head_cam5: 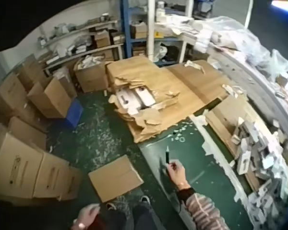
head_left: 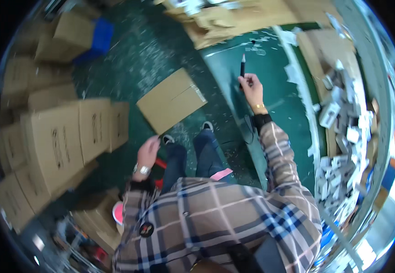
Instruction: Packing bottles into boxes, sealing them with tape, and scanning barcodes in a factory.
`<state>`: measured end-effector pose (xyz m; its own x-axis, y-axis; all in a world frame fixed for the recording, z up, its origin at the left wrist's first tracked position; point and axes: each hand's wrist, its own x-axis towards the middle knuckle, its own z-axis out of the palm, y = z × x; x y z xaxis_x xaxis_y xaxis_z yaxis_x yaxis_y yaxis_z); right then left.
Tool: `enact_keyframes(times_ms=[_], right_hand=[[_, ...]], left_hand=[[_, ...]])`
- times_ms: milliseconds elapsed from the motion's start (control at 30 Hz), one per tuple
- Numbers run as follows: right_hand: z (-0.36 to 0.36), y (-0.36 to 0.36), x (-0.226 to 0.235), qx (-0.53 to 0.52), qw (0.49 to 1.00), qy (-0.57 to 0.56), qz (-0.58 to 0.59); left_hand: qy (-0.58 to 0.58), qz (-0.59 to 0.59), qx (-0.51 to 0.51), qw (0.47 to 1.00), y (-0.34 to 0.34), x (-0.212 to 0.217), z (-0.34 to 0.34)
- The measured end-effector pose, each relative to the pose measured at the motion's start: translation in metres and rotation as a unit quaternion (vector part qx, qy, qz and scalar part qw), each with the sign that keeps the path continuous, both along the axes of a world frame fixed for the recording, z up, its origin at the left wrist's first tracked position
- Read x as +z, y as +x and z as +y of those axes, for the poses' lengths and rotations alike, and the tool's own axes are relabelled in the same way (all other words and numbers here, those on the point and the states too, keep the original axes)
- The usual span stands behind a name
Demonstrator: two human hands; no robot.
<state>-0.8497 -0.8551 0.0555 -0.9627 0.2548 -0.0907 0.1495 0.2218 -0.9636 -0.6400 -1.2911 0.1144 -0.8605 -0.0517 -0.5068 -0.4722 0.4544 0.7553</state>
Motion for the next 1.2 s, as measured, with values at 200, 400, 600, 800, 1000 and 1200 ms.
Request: enact_keyframes(times_ms=[200, 400, 600, 800, 1000, 1200], right_hand=[[-0.171, 0.101, 0.041, 0.249, 0.963, -0.060, -0.079], [-0.215, 0.083, -0.034, 0.213, 0.976, -0.013, -0.051], [-0.179, 0.133, -0.100, 0.135, 0.974, -0.020, -0.181], [-0.213, 0.199, -0.132, 0.108, 0.940, -0.043, -0.321], [-0.240, 0.230, -0.172, 0.129, 0.919, -0.045, -0.369], [-0.272, 0.245, -0.195, 0.188, 0.892, -0.001, -0.410]], left_hand=[[0.263, 0.091, 0.102, 0.955, -0.092, 0.005, 0.042], [0.296, -0.029, 0.286, 0.911, -0.068, -0.077, -0.015], [0.165, -0.108, 0.272, 0.942, 0.035, -0.148, -0.109], [0.106, -0.206, 0.320, 0.919, 0.121, -0.210, -0.179], [0.192, -0.197, 0.322, 0.906, 0.127, -0.237, -0.161], [0.172, -0.222, 0.320, 0.905, 0.188, -0.246, -0.164]])
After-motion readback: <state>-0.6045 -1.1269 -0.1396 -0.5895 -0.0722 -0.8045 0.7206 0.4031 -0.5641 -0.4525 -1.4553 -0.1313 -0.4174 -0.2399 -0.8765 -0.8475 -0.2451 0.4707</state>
